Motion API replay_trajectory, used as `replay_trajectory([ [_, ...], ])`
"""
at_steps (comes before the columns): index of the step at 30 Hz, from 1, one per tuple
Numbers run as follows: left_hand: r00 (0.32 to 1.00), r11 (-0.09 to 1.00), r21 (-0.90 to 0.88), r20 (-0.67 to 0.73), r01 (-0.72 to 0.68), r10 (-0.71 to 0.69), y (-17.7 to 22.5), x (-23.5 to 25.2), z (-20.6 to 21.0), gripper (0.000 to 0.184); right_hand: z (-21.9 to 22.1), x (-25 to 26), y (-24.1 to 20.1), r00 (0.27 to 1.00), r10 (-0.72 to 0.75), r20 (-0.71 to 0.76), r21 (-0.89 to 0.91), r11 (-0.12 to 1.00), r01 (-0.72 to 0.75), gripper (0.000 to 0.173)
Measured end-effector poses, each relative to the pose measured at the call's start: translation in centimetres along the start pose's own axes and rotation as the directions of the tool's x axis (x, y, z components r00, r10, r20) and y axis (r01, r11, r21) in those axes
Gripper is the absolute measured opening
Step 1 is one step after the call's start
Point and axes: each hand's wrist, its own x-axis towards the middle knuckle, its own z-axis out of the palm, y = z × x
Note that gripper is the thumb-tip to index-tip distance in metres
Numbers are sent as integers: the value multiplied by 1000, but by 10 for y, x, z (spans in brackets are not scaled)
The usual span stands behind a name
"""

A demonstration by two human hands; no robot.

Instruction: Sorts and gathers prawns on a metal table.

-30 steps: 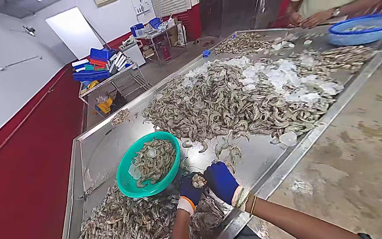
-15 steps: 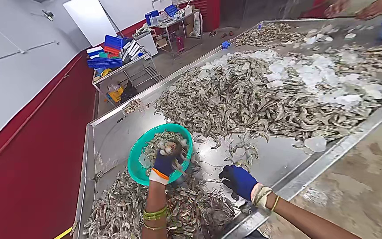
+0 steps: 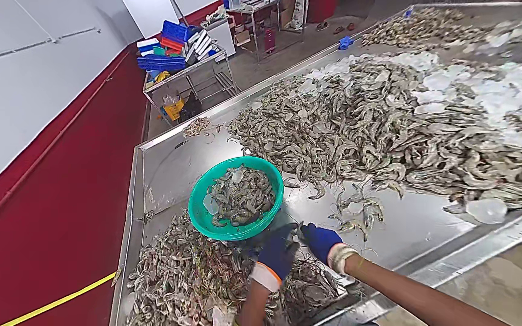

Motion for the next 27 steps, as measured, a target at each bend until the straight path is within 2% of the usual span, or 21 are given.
replay_trajectory([
  [2, 994, 999, -31, 110, 17, -14, -1, 8, 36, 52, 0, -33, 7, 1000, -25, 1, -12, 1000, 25, 36],
  [4, 995, 997, -22, 79, 70, -68, 7, 9, 57, 47, 3, -56, 11, 995, -28, -91, 0, 1000, 28, 32],
  [7, 936, 922, 246, 116, 298, -334, 35, 10, 70, 38, 16, -66, 25, 959, -78, -272, -81, 995, 58, 25],
  [8, 908, 894, 307, 161, 326, -386, 41, 10, 72, 38, 22, -66, 30, 947, -101, -306, -95, 993, 75, 24],
  [11, 869, 913, 296, 327, 280, -372, 34, 10, 77, 37, 45, -68, 46, 915, -129, -381, -101, 990, 98, 21],
  [13, 857, 926, 277, 377, 257, -351, 29, 8, 75, 37, 51, -70, 64, 940, -101, -327, -88, 993, 77, 17],
  [15, 878, 928, 268, 337, 258, -341, 23, 8, 62, 37, 41, -73, 87, 993, -8, -120, -43, 999, 3, 23],
  [17, 923, 964, 154, 289, 216, -253, 9, 9, 50, 36, 15, -68, 105, 996, 76, 42, 48, 996, -78, 42],
  [19, 937, 984, 46, 300, 175, -180, 7, 11, 46, 37, -15, -46, 107, 972, 235, -1, 174, 957, -231, 57],
  [20, 941, 986, 26, 298, 162, -163, 7, 12, 46, 37, -27, -30, 100, 944, 328, -34, 227, 923, -312, 58],
  [22, 966, 990, 59, 219, 125, -135, 8, 13, 50, 31, -34, 12, 81, 873, 475, -109, 349, 841, -414, 50],
  [23, 982, 992, 86, 154, 95, -108, 6, 15, 53, 28, -32, 32, 70, 842, 519, -145, 431, 799, -419, 41],
  [24, 994, 991, 115, 73, 69, -77, 3, 15, 56, 30, -25, 42, 57, 836, 522, -170, 485, 782, -390, 33],
  [25, 997, 990, 121, -5, 74, -74, 0, 13, 58, 32, -17, 42, 42, 866, 473, -158, 492, 799, -346, 32],
  [27, 993, 992, 89, -91, 84, -76, -8, 13, 60, 31, 1, 23, 23, 956, 272, -106, 341, 913, -222, 32],
])
